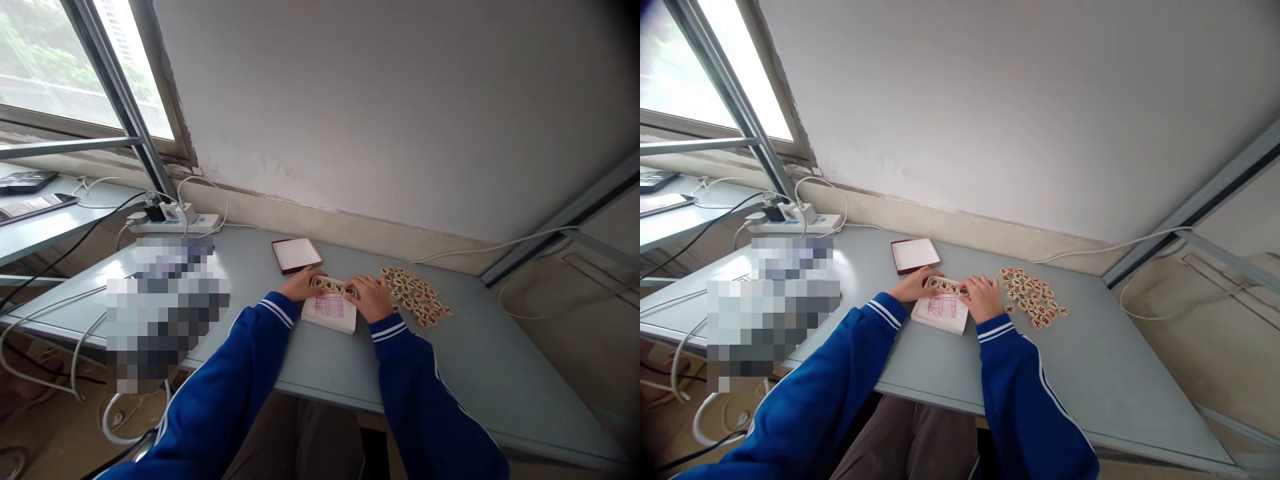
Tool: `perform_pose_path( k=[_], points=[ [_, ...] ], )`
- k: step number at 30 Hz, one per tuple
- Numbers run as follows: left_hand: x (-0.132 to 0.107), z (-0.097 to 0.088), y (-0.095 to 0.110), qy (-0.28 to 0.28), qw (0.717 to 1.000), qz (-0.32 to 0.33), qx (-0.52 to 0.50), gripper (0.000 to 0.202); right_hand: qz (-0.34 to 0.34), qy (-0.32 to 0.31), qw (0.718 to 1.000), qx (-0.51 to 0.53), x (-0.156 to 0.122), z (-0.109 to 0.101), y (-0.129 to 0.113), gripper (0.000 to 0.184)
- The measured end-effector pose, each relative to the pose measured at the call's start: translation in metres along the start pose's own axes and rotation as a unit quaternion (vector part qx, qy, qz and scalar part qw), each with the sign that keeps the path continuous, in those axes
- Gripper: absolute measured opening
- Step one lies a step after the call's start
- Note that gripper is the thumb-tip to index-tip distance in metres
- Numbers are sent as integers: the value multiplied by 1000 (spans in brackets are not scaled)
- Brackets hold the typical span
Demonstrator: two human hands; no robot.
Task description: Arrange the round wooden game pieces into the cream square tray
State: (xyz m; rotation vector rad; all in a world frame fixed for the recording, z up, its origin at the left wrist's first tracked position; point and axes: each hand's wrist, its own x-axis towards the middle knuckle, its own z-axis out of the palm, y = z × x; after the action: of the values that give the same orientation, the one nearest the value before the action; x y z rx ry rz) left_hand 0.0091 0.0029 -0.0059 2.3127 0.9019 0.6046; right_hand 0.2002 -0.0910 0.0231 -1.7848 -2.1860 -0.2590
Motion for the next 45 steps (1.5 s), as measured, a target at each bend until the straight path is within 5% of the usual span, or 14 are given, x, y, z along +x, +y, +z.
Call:
perform_pose_path(
  k=[7, 17, 20, 25, 31, 37, 41, 45],
  points=[
    [1, -1, -1, -12, 999, 15, -34, 48, 40, 29, 998, -35, -4, -3, 6, 16],
    [-5, -13, -6, 0, 997, -44, -66, 49, 84, -83, 992, 52, -58, -12, 96, 12],
    [-5, -16, -8, -10, 996, -58, -63, 40, 90, -79, 986, 114, -57, -15, 87, 10],
    [2, -10, -8, -28, 983, -98, -154, 36, 42, -61, 974, 216, -18, -21, 35, 19],
    [17, 0, -11, 23, 979, -99, -176, 34, -77, -57, 958, 271, 37, 17, -17, 3],
    [21, 0, -14, 40, 986, -78, -140, 40, -70, -7, 981, 183, 46, 37, -18, 13],
    [18, -5, -4, 53, 994, -67, -70, 56, -37, -10, 992, 123, 37, 20, -2, 13],
    [15, -9, 4, -16, 998, -42, -39, 73, 40, -53, 996, 53, 28, 4, 28, 20]
  ],
)
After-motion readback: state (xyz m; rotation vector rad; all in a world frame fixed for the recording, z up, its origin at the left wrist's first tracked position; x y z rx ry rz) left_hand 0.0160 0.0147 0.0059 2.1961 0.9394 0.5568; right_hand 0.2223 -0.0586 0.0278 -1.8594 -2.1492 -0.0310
